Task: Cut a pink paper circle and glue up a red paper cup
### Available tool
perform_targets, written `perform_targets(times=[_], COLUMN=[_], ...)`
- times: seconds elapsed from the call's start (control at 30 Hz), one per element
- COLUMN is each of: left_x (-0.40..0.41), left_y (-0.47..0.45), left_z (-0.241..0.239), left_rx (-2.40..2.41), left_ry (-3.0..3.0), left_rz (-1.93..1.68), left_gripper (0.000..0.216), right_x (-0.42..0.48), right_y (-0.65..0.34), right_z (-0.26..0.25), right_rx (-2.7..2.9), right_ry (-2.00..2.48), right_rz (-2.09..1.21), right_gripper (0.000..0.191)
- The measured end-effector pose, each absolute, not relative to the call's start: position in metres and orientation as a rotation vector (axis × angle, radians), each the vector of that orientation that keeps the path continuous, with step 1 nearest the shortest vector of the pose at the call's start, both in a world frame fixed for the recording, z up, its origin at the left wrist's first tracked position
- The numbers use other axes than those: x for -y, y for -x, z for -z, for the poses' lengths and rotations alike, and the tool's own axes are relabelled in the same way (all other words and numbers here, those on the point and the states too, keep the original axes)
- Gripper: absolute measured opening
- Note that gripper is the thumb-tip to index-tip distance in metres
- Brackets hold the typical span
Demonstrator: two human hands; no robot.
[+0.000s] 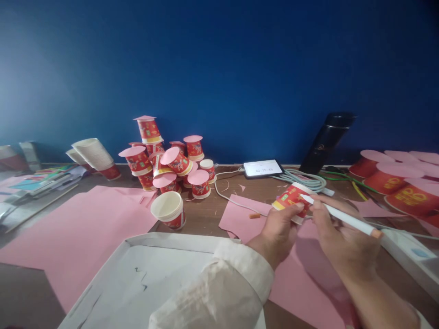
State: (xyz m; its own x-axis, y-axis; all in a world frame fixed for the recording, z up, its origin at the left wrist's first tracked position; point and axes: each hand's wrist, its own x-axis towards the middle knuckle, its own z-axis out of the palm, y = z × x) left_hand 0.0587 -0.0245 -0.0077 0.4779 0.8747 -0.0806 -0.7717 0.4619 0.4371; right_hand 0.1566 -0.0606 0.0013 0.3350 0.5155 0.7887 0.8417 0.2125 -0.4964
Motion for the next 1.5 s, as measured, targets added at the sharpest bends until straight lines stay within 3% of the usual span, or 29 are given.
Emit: perform_targets(times=[0.73,1.5], left_x=[0.0226,0.0211], left_y=[-0.0615,-0.0614], left_z=[0.0098,0.0086], left_rx=[-0.365,-0.408], left_ry=[-0.259,-0.165], left_rz=[-1.035,-1.037], left_gripper=[0.020,0.021], right_x=[0.0602,0.0604], right_y=[-0.1546,-0.1543], right_z=[-0.0026,-0.0021], right_rx=[1.362,1.339], right_ry=[1.443,1.451], right_rz=[0.464,0.478], right_gripper=[0.024,0.022])
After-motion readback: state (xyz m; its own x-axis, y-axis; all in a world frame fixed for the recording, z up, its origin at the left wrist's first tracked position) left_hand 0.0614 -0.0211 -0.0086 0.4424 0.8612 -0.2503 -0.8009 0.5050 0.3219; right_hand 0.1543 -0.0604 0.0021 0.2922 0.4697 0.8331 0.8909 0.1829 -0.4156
